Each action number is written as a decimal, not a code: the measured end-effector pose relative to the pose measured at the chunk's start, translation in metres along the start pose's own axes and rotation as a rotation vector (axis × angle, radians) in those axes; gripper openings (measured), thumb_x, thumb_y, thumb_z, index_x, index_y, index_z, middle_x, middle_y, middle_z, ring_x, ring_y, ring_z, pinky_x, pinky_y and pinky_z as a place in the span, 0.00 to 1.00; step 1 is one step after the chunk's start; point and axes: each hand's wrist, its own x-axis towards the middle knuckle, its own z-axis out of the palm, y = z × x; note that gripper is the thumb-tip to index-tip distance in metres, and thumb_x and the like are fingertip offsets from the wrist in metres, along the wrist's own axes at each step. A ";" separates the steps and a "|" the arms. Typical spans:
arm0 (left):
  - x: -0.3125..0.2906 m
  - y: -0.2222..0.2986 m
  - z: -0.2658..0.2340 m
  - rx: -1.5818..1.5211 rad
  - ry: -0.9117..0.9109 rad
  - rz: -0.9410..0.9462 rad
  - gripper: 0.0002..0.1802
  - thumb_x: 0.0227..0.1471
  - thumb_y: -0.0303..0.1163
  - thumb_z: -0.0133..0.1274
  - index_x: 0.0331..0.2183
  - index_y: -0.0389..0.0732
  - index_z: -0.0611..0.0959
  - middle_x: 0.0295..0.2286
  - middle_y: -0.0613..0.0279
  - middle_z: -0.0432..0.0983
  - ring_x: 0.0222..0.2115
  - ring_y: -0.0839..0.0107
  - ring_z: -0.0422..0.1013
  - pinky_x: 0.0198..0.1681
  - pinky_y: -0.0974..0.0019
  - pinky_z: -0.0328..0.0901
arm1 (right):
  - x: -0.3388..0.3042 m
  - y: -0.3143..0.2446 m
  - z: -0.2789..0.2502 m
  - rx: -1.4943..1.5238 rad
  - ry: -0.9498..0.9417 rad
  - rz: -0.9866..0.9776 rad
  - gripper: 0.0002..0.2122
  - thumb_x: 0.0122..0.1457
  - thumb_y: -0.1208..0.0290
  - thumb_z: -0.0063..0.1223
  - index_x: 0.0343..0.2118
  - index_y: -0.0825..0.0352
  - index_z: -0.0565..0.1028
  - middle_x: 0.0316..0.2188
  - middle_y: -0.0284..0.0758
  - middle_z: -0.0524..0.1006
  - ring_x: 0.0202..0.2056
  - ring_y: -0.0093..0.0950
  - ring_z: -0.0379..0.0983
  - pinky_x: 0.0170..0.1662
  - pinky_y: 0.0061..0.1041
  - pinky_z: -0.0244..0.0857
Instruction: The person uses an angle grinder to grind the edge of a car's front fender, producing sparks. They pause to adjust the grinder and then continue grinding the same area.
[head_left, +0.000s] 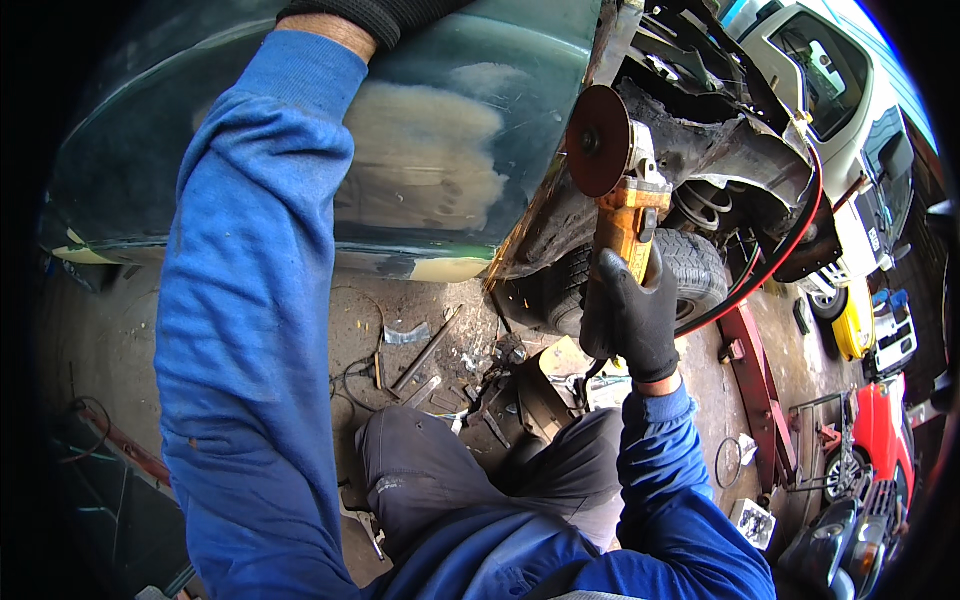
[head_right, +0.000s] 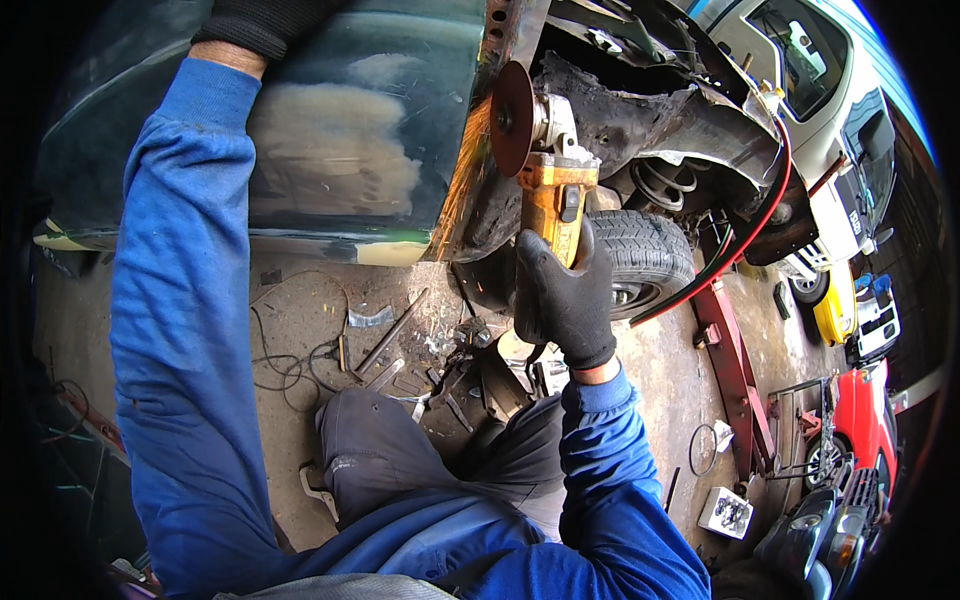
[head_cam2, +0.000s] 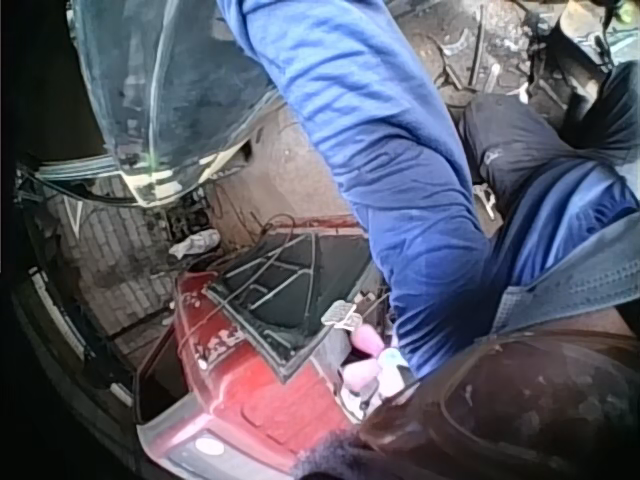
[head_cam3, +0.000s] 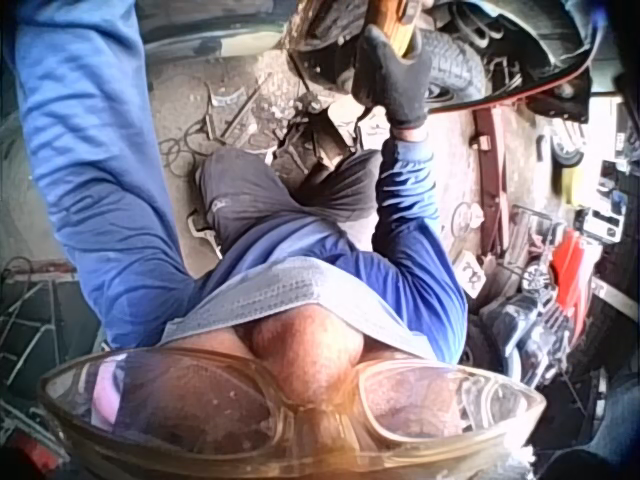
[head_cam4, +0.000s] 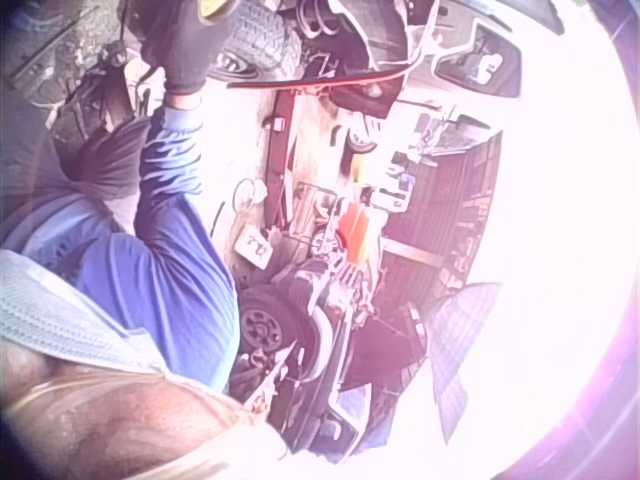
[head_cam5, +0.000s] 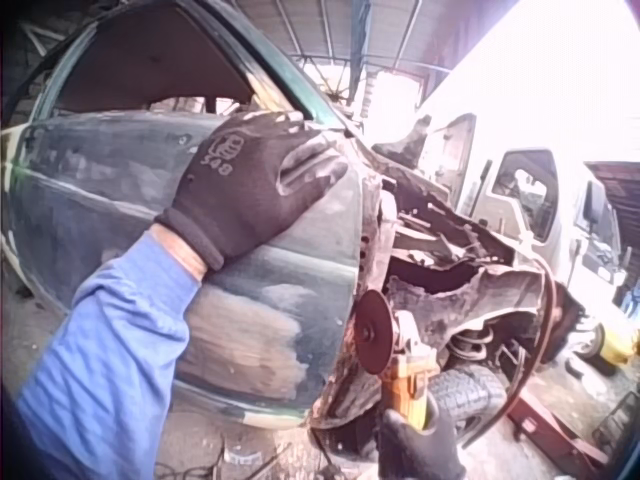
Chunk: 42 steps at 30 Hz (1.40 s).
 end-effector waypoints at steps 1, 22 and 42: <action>0.000 0.000 -0.001 -0.009 -0.011 -0.008 0.25 0.68 0.50 0.62 0.45 0.36 0.93 0.45 0.46 0.90 0.49 0.46 0.82 0.60 0.48 0.73 | 0.000 0.000 0.000 -0.008 0.002 -0.005 0.18 0.73 0.60 0.65 0.56 0.68 0.78 0.37 0.30 0.83 0.34 0.19 0.80 0.37 0.23 0.75; 0.000 0.000 -0.001 -0.034 -0.017 -0.007 0.24 0.68 0.50 0.62 0.45 0.36 0.93 0.44 0.46 0.89 0.49 0.46 0.82 0.59 0.48 0.73 | 0.003 -0.003 0.002 -0.018 0.007 -0.037 0.19 0.74 0.58 0.64 0.56 0.68 0.78 0.39 0.29 0.83 0.37 0.19 0.79 0.40 0.24 0.75; 0.001 0.000 -0.004 -0.040 -0.035 -0.004 0.23 0.68 0.49 0.62 0.45 0.37 0.93 0.44 0.47 0.90 0.50 0.46 0.82 0.60 0.46 0.72 | 0.000 -0.007 0.005 -0.044 0.033 -0.015 0.17 0.74 0.61 0.64 0.56 0.68 0.79 0.40 0.31 0.84 0.37 0.20 0.80 0.42 0.26 0.76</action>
